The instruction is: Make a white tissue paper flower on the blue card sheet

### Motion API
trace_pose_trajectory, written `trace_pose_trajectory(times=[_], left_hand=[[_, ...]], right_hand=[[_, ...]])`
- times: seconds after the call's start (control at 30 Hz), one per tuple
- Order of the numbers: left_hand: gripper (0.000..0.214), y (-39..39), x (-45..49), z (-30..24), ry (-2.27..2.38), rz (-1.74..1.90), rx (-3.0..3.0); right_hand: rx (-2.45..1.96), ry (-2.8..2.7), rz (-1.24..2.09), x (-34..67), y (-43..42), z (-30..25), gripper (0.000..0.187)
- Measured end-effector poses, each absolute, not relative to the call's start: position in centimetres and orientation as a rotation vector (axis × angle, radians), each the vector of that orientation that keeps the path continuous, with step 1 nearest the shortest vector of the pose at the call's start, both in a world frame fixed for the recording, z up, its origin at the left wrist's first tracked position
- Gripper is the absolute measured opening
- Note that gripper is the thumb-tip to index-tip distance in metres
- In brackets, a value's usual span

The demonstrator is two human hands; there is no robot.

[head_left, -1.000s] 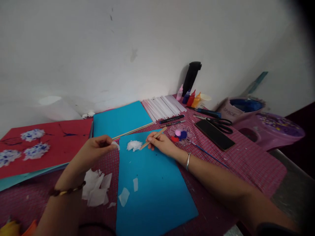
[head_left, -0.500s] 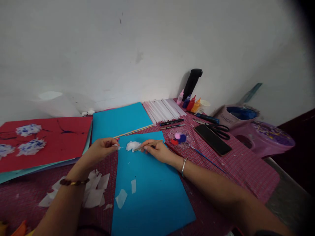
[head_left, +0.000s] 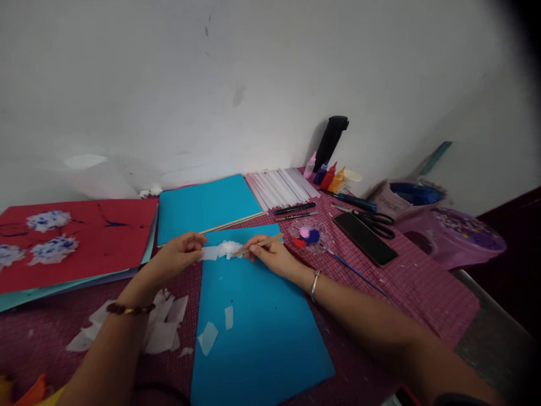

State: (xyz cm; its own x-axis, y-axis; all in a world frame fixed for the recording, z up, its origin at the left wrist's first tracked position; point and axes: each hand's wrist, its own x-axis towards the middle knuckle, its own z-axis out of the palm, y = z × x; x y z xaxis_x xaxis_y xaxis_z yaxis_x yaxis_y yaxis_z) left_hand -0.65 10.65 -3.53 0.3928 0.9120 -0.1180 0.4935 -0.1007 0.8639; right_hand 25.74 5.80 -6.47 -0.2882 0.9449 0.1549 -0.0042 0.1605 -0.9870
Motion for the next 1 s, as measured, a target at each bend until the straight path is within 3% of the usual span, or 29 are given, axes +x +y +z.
trace_pose_trajectory(times=[0.33,1.0], left_hand=[[0.014,10.1,-0.2,-2.9,1.201,0.469,1.764],[0.018,9.4,3.5,-2.9,1.215,0.443,1.801]], right_hand=[[-1.011,-1.636,1.144,25.4,5.7,-6.3,0.018],[-1.042,-1.613,1.138,25.3,6.1,-6.4,0.021]])
